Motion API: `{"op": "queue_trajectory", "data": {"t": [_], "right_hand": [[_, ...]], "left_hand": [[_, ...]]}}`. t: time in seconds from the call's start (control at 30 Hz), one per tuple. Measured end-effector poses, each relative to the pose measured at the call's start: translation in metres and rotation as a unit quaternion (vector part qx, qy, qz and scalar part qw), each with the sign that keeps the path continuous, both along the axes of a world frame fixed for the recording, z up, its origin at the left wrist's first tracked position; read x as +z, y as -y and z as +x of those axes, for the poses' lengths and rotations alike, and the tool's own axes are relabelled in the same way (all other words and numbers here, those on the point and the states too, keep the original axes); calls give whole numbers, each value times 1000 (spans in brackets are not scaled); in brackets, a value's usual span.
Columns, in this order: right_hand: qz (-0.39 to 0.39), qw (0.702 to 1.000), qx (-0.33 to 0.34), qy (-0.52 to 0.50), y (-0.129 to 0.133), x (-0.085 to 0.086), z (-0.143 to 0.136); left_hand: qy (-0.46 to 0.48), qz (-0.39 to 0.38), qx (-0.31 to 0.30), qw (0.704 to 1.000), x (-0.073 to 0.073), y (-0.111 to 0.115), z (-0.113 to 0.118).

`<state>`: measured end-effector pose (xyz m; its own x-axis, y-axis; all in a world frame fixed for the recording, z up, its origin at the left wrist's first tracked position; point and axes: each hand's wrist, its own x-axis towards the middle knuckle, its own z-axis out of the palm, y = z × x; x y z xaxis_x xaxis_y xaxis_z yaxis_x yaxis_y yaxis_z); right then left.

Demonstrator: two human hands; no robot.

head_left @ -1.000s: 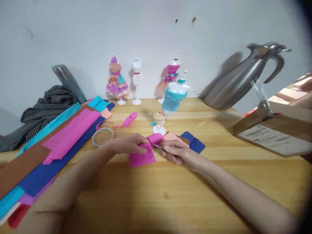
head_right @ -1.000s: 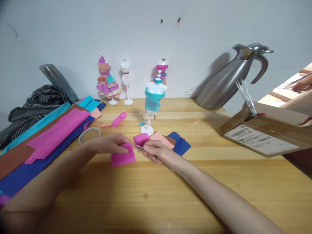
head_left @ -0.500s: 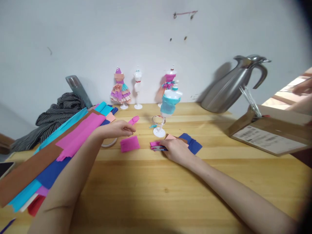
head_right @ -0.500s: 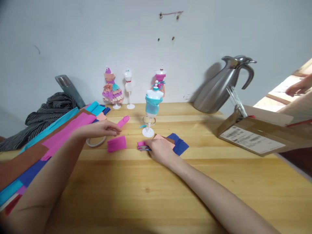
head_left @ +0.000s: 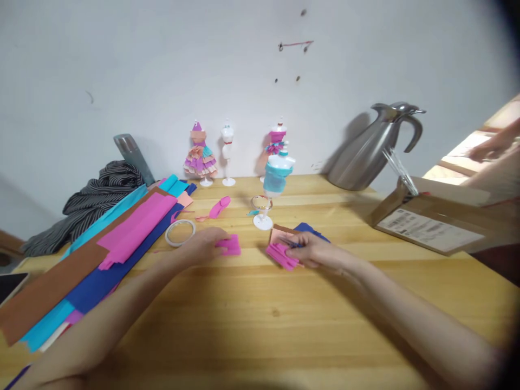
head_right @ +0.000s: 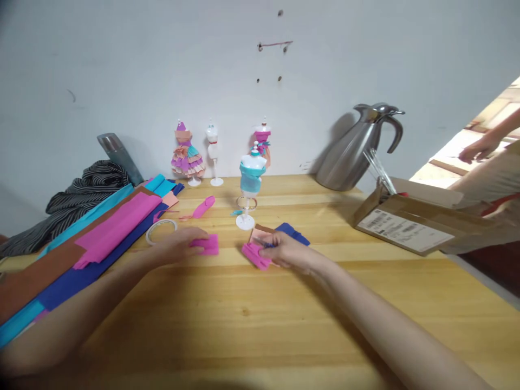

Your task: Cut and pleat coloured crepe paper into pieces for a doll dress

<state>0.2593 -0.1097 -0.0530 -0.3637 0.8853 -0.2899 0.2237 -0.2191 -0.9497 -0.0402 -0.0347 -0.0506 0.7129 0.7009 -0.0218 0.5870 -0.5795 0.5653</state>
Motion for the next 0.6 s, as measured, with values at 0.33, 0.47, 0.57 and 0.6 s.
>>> {"op": "queue_trajectory", "data": {"t": [0.33,0.47,0.57,0.6], "right_hand": [[100,992,69,33,3,-21,-37],[178,975,116,66,10,-21,-47],[198,971,103,80,13,-14,-48],[196,973,94,80,13,-11,-47]], "left_hand": [[-199,121,174,957,12,-10,-57],[-209,103,181,955,5,-13,-76],[-178,97,202,958,12,-14,-80],[-131,75,215,965,17,-13,-80]]}}
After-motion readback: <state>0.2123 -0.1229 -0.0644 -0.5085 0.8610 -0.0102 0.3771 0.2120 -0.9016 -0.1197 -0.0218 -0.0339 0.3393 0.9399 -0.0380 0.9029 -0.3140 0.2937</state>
